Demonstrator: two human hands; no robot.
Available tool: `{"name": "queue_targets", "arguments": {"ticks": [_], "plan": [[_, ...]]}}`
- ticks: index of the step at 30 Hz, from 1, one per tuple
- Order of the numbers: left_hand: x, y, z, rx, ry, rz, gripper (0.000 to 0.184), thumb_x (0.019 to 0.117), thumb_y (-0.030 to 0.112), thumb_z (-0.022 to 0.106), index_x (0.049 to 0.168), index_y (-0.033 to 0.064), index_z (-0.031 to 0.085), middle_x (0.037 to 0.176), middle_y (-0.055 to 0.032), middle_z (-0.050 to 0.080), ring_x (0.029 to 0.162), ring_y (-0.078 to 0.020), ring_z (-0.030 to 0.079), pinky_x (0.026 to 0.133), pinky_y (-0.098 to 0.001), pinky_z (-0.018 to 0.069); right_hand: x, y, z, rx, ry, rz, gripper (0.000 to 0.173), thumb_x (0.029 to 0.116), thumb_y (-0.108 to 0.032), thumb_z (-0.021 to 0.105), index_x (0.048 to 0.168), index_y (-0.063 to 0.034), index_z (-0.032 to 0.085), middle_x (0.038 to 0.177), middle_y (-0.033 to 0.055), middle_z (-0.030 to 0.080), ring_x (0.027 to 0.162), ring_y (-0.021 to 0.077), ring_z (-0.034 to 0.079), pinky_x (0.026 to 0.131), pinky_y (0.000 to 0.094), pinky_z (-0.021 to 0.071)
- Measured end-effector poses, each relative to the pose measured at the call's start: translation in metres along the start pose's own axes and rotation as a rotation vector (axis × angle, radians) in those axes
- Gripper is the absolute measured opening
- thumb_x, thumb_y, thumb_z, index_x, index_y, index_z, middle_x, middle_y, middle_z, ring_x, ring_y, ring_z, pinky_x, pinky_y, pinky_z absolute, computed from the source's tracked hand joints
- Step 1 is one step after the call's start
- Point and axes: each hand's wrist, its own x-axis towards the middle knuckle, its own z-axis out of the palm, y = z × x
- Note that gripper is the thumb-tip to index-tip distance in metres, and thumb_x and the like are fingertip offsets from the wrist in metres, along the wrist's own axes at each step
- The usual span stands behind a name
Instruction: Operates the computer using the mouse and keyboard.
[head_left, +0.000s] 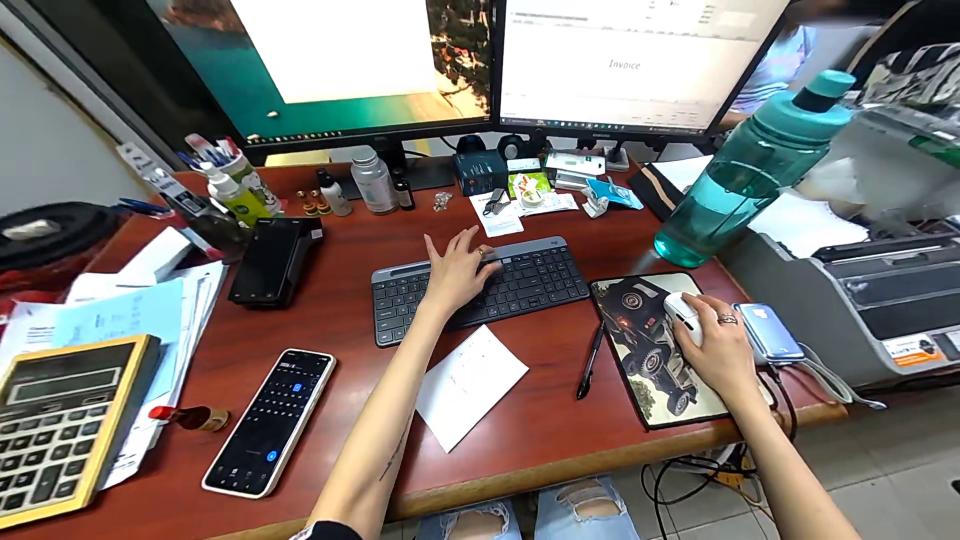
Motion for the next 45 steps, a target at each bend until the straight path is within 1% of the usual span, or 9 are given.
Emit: {"name": "queue_targets", "arguments": {"ticks": [2, 5, 10, 14, 25, 30, 35, 41, 45], "plan": [[0.016, 0.002, -0.010, -0.089, 0.004, -0.028, 0.028, 0.1052, 0.028, 0.058, 0.123, 0.0118, 0.073, 0.148, -0.0150, 0.056, 0.141, -0.0379, 0.048, 0.113, -0.0810, 0.0095, 0.000, 0.000, 0.000, 0.003, 0.006, -0.001, 0.051, 0.0981, -0.033, 0.057, 0.138, -0.0015, 0.060, 0.136, 0.0282, 0.058, 0.120, 0.0520, 0.057, 0.092, 0.0673, 0.0478], [0.036, 0.005, -0.013, -0.174, 0.008, -0.068, 0.022, 0.1020, 0.015, 0.059, 0.117, 0.0098, 0.074, 0.127, -0.0144, 0.069, 0.126, -0.0347, 0.061, 0.111, -0.0742, 0.0271, 0.000, 0.001, 0.001, 0.007, 0.002, 0.002, 0.051, 0.0988, -0.035, 0.056, 0.138, -0.0029, 0.060, 0.137, 0.0276, 0.058, 0.120, 0.0516, 0.057, 0.092, 0.0670, 0.0477], [0.044, -0.006, -0.004, -0.244, -0.108, -0.155, 0.033, 0.0967, 0.027, 0.072, 0.124, 0.0082, 0.071, 0.119, -0.0199, 0.071, 0.120, -0.0401, 0.064, 0.109, -0.0714, 0.0345, 0.000, 0.002, 0.002, 0.006, 0.001, 0.009, 0.051, 0.0995, -0.035, 0.055, 0.138, -0.0032, 0.060, 0.138, 0.0272, 0.058, 0.122, 0.0522, 0.057, 0.093, 0.0677, 0.0474], [0.042, -0.011, -0.006, -0.259, -0.149, -0.230, 0.042, 0.0925, 0.033, 0.078, 0.126, 0.0090, 0.070, 0.119, -0.0167, 0.072, 0.117, -0.0376, 0.065, 0.103, -0.0675, 0.0419, 0.000, 0.002, 0.002, 0.014, 0.000, 0.012, 0.050, 0.0993, -0.034, 0.055, 0.137, -0.0026, 0.061, 0.139, 0.0273, 0.058, 0.125, 0.0525, 0.055, 0.095, 0.0695, 0.0461], [0.042, -0.006, -0.001, -0.300, -0.125, -0.310, 0.048, 0.0877, 0.032, 0.082, 0.129, 0.0117, 0.069, 0.121, -0.0131, 0.072, 0.120, -0.0357, 0.064, 0.106, -0.0699, 0.0367, -0.001, 0.002, 0.004, 0.009, 0.027, 0.006, 0.049, 0.1002, -0.036, 0.054, 0.137, -0.0043, 0.062, 0.138, 0.0263, 0.059, 0.121, 0.0525, 0.057, 0.093, 0.0678, 0.0477], [0.038, -0.003, -0.003, -0.263, -0.068, -0.290, 0.055, 0.0865, 0.036, 0.083, 0.133, 0.0116, 0.065, 0.125, -0.0139, 0.071, 0.124, -0.0354, 0.062, 0.113, -0.0742, 0.0234, -0.001, 0.001, 0.003, 0.003, 0.026, 0.000, 0.050, 0.0999, -0.036, 0.053, 0.137, -0.0034, 0.062, 0.137, 0.0264, 0.059, 0.122, 0.0517, 0.057, 0.094, 0.0667, 0.0472], [0.041, -0.008, -0.011, -0.358, 0.030, -0.248, 0.052, 0.0921, 0.043, 0.076, 0.131, 0.0096, 0.066, 0.126, -0.0142, 0.070, 0.126, -0.0348, 0.062, 0.113, -0.0742, 0.0250, -0.001, 0.002, 0.003, 0.006, 0.017, 0.003, 0.051, 0.1001, -0.037, 0.054, 0.138, -0.0034, 0.061, 0.138, 0.0268, 0.058, 0.123, 0.0520, 0.056, 0.095, 0.0671, 0.0465], [0.039, -0.012, -0.018, -0.344, 0.058, -0.265, 0.030, 0.0992, 0.033, 0.069, 0.116, 0.0090, 0.074, 0.114, -0.0190, 0.071, 0.118, -0.0388, 0.063, 0.107, -0.0723, 0.0316, 0.000, 0.001, 0.003, -0.003, 0.012, 0.001, 0.051, 0.0992, -0.036, 0.054, 0.137, -0.0012, 0.061, 0.138, 0.0277, 0.058, 0.122, 0.0528, 0.056, 0.094, 0.0679, 0.0472], [0.037, -0.012, -0.022, -0.309, 0.061, -0.304, 0.032, 0.1024, 0.032, 0.064, 0.113, 0.0032, 0.074, 0.117, -0.0208, 0.071, 0.123, -0.0407, 0.061, 0.110, -0.0712, 0.0308, 0.000, 0.000, 0.001, 0.008, 0.012, -0.005, 0.050, 0.0986, -0.033, 0.056, 0.136, -0.0007, 0.061, 0.137, 0.0282, 0.058, 0.121, 0.0536, 0.057, 0.092, 0.0688, 0.0476]]}}
